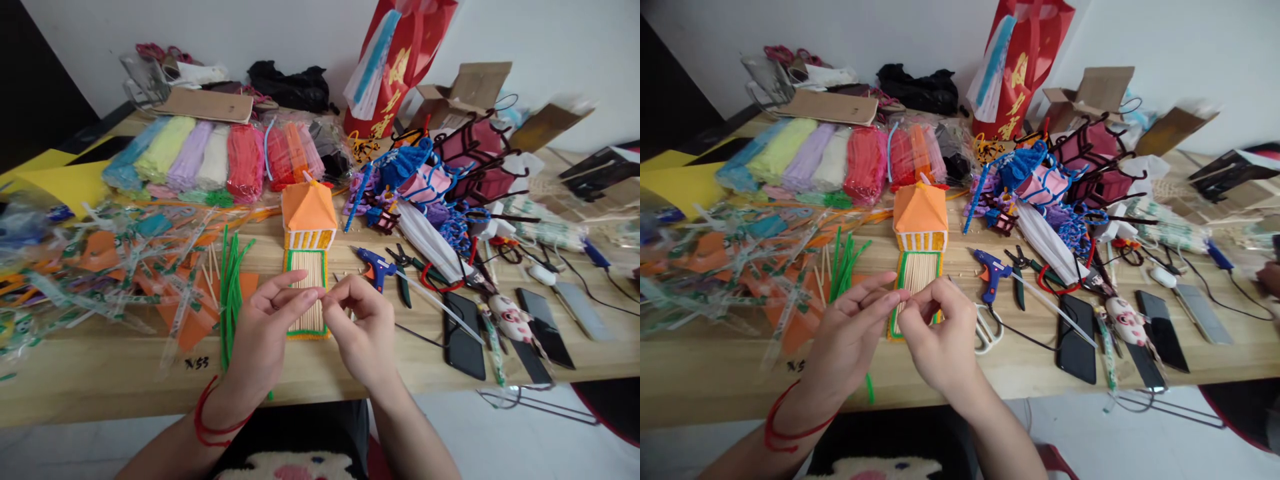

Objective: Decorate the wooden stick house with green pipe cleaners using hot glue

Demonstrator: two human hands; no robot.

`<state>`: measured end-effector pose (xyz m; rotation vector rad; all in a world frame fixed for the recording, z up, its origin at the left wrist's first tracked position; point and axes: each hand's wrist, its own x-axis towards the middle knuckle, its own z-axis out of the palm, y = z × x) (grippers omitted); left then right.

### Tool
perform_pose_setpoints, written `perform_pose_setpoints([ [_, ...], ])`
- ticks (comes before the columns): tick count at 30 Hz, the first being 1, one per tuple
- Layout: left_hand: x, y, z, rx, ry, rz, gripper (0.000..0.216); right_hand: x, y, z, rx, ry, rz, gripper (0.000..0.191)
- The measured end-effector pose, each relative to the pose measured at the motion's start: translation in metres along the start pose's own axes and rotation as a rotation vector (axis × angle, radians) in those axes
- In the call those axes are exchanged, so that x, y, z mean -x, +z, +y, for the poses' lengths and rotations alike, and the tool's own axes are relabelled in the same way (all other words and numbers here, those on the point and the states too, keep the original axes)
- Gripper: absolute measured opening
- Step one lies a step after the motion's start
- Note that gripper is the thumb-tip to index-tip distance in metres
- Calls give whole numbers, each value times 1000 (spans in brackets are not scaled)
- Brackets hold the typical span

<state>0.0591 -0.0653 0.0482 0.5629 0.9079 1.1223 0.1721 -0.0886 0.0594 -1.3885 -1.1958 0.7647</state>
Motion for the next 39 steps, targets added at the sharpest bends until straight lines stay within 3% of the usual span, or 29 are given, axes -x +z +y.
perform_pose_setpoints([
  [5, -4, -3, 2, 74, -49, 27, 29, -4, -9, -1, -207, 127, -76, 14],
  [11, -6, -5, 5, 403, -397, -82, 16, -6, -15, 1, -308, 125, -76, 10],
  [14, -5, -5, 4, 487, -469, -112, 12, -4, -13, 3, -273, 120, -102, 10],
  [22, -2, -3, 4, 471, -473, -74, 6, 0, -6, 2, -228, 94, -102, 10],
  [27, 1, 1, 0, 412, -446, -53, 5, 1, 4, 4, -203, 105, -8, 18],
  [33, 8, 9, -5, 423, -467, -47, 6, 2, 16, 13, -154, -26, 111, 17],
  [36, 10, 11, -7, 416, -485, -44, 8, -1, 20, 13, -191, 40, 175, 28],
  [39, 9, 10, -7, 435, -508, -49, 6, -5, 19, 12, -310, 158, 130, 36],
])
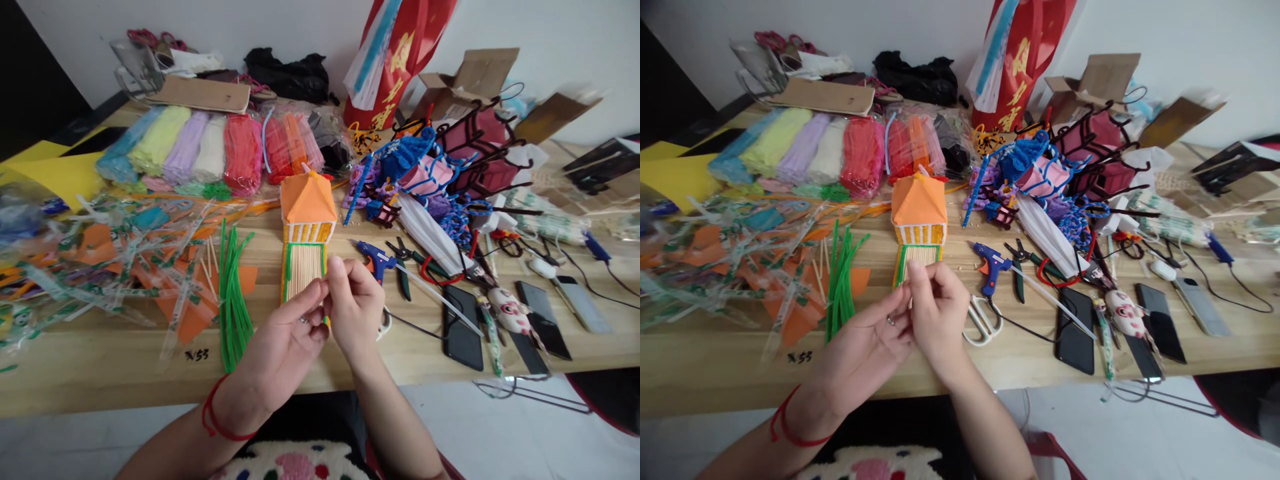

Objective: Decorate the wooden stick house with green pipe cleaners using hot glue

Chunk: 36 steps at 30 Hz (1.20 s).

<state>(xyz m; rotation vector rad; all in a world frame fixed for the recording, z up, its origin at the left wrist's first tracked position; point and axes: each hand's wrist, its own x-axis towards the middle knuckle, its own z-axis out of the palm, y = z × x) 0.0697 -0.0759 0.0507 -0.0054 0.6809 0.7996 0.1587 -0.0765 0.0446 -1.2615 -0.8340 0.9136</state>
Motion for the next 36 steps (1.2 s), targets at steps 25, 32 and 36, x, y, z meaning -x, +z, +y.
perform_pose_setpoints([
  [25, -9, -9, -10, -91, 96, -63, 17, -2, 0, 14, -217, 218, -4, 43],
  [32, -10, -13, -4, -38, 26, -12, 18, 2, -15, 22, -329, 193, -131, 32],
  [36, -8, -12, -1, -4, 24, -34, 16, 5, -16, 22, -325, 143, -161, 28],
])
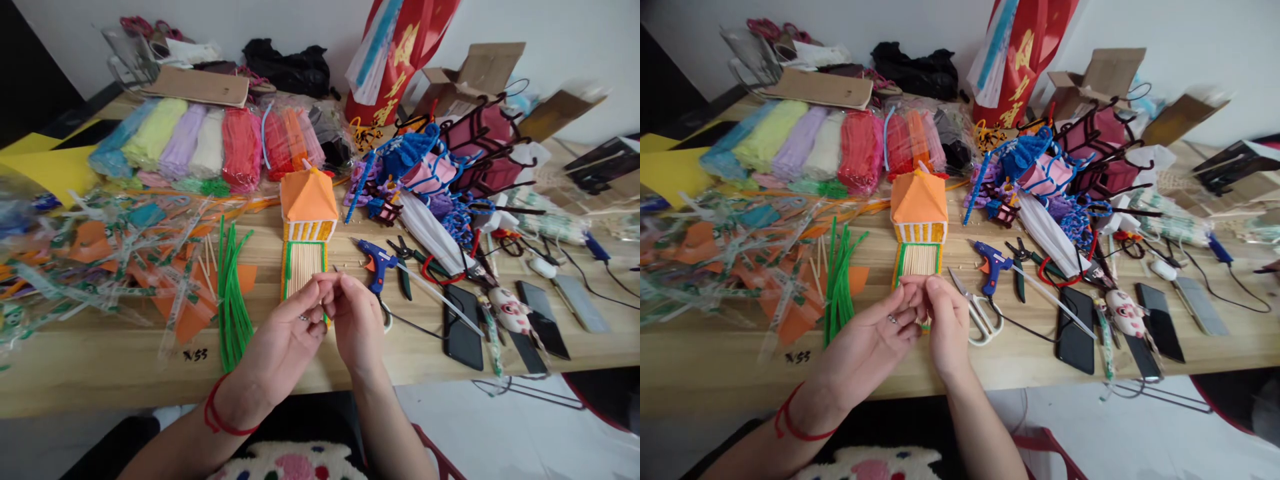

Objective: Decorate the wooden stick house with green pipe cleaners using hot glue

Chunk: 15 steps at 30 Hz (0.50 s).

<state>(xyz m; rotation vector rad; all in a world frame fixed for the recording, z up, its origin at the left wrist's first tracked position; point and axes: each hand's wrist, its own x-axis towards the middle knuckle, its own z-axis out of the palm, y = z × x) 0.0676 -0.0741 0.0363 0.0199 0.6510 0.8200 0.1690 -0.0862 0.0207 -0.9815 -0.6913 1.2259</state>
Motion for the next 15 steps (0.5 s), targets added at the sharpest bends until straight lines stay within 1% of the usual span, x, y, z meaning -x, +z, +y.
perform_pose_setpoints([
  [3, 0, 1, 1, -4, 2, 1, 14, 2, 1, 0, 67, -60, -11, 26],
  [5, -1, 1, 1, -28, 11, 15, 15, 3, 3, 0, 147, -94, -9, 20],
  [8, -1, 2, 0, -80, 26, 37, 17, 4, 8, 1, 239, -123, 31, 13],
  [10, 0, 2, -2, -102, 41, 33, 16, 4, 12, 4, 241, -150, 62, 11],
  [13, 1, 2, -4, -122, 58, 6, 18, 3, 17, 7, 241, -193, 111, 18],
  [15, 1, 1, -5, -127, 61, -11, 21, 2, 21, 10, 281, -236, 180, 26],
])
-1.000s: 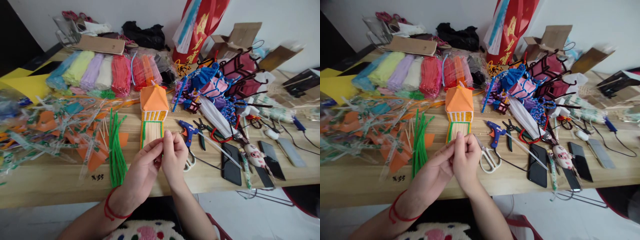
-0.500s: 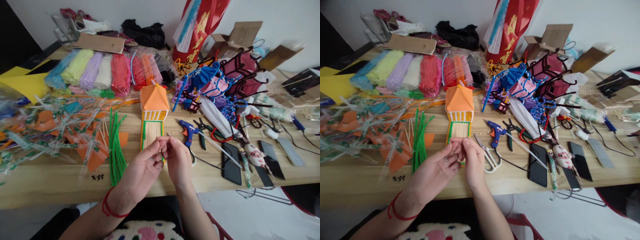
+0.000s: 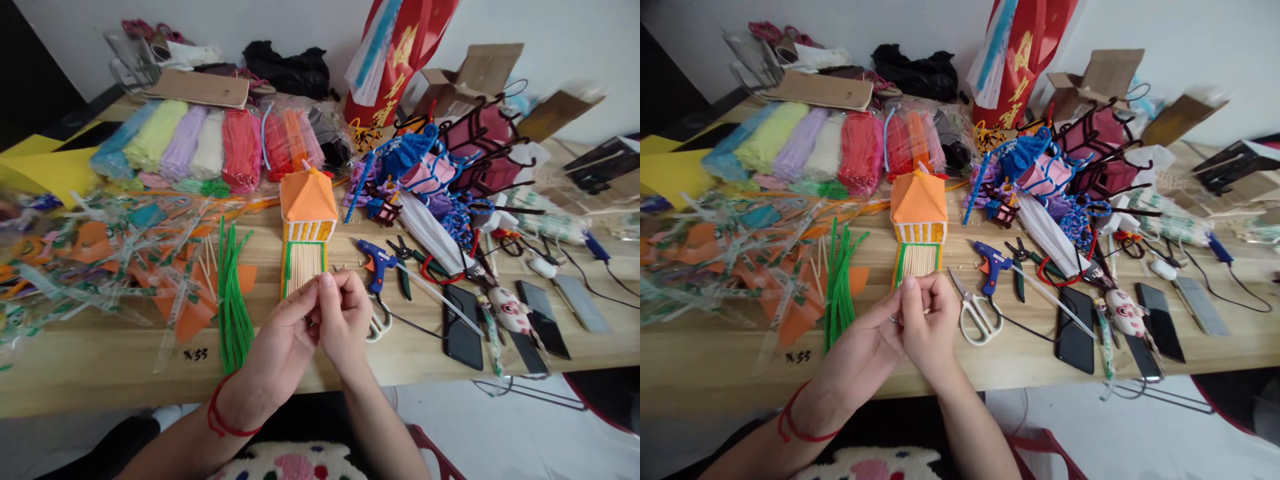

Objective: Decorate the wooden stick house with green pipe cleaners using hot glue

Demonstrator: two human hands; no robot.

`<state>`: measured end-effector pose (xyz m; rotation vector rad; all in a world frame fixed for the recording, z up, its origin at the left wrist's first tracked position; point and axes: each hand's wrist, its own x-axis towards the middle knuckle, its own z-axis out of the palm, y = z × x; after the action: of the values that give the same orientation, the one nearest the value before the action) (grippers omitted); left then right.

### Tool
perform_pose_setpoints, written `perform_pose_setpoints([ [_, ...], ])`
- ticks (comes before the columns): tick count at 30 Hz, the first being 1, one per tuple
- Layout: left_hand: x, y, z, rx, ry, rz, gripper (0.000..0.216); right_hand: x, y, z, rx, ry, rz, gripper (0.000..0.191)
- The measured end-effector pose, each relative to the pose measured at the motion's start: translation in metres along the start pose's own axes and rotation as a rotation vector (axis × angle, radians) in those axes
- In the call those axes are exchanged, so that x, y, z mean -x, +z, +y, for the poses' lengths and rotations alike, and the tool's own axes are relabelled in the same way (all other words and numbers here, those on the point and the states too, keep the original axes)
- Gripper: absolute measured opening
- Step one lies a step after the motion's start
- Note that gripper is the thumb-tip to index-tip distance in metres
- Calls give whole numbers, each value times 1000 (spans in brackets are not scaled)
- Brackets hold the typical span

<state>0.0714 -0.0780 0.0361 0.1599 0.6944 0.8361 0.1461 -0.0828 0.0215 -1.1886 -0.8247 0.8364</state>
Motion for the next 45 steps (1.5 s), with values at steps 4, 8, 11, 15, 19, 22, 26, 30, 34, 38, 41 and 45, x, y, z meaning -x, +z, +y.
perform_pose_setpoints([
  [4, 0, -1, -4, 13, 2, 2, 23, -3, 4, -1, 31, 33, 156, 42],
  [8, 1, 0, -2, 60, -14, -3, 13, -9, -2, -7, -155, 298, 30, 44],
  [11, 3, 2, 2, 96, -9, -42, 7, -11, -11, -9, -237, 317, -74, 42],
  [15, 3, 4, 7, 127, -10, -60, 7, -6, -18, -10, -259, 261, -150, 30],
  [19, 2, 3, 7, 110, 17, -23, 12, 0, -16, -14, -218, 227, -151, 20],
  [22, 2, 1, 5, 72, 51, 11, 15, 3, -12, -19, -163, 198, -136, 15],
  [26, 2, 0, 5, 56, 93, 8, 17, 6, -10, -22, -129, 166, -130, 14],
  [30, 3, 0, 7, 52, 90, 23, 16, 8, -12, -18, -157, 161, -154, 17],
  [34, 3, 0, 8, 42, 73, 44, 15, 8, -11, -17, -207, 177, -172, 18],
  [38, 3, 1, 8, 42, 82, 50, 17, 7, -9, -20, -170, 212, -131, 15],
  [41, 3, 1, 8, 40, 87, 51, 17, 8, -9, -18, -173, 208, -152, 16],
  [45, 3, 0, 9, 39, 89, 54, 17, 9, -9, -15, -209, 187, -172, 19],
])
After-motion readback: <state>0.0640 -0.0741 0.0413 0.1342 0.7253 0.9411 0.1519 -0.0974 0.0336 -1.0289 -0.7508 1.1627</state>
